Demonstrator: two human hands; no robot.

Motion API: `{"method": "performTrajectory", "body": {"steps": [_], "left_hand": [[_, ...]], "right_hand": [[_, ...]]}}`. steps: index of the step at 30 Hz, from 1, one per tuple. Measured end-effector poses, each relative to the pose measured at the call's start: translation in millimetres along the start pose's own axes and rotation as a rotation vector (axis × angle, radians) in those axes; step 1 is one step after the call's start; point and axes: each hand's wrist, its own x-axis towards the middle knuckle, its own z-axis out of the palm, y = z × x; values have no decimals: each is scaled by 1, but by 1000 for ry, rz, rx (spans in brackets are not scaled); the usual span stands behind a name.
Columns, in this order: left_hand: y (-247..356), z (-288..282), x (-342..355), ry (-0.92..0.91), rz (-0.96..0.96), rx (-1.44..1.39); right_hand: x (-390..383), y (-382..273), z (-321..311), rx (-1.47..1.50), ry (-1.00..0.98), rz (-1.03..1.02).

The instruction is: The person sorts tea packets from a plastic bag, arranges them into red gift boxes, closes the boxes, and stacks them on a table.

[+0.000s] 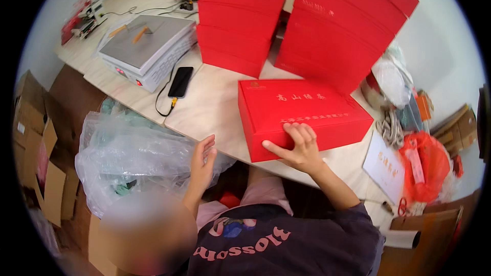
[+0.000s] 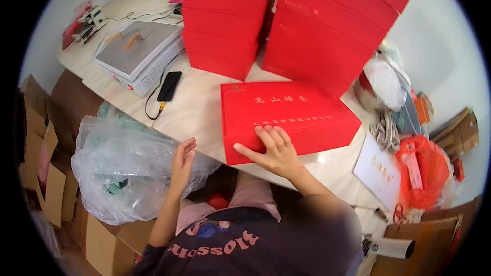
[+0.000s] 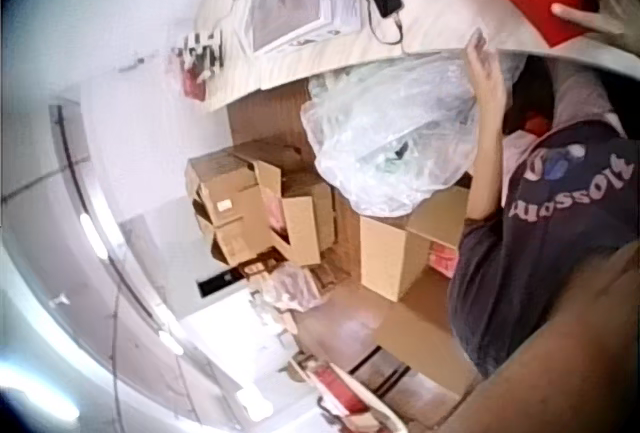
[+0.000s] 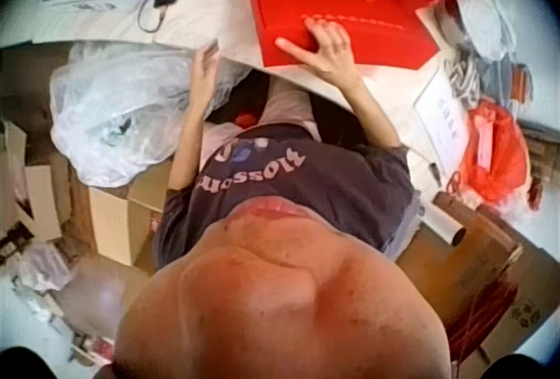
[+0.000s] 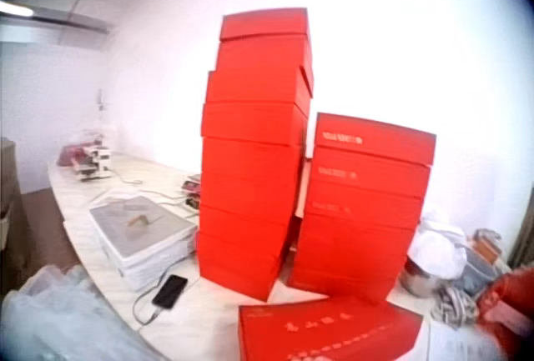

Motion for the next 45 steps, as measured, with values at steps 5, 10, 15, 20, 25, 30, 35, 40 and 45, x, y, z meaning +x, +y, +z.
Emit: {"method": "performTrajectory", "body": {"steps": [5, 10, 15, 20, 25, 30, 35, 40, 45], "left_hand": [[8, 21, -31, -80, -8, -107], [5, 22, -33, -107, 32, 80], [0, 23, -20, -109, 68, 117], [5, 32, -6, -132, 63, 73], [20, 24, -5, -216, -20, 43], [40, 27, -9, -224, -3, 25], [47, 23, -6, -264, 156, 254], [57, 28, -10, -222, 129, 215], [78, 27, -5, -116, 183, 299]], "right_hand": [[-19, -63, 44, 100, 51, 187], [-20, -51, 23, 204, 68, 501], [-82, 16, -21, -47, 229, 1091], [-133, 33, -36, 574, 199, 1615], [-124, 49, -50, 594, 134, 1642], [-118, 56, -68, 607, 134, 1628], [-117, 64, -75, 653, 175, 1633], [-106, 66, -79, 617, 299, 1602], [-109, 86, -83, 573, 382, 1481]]}}
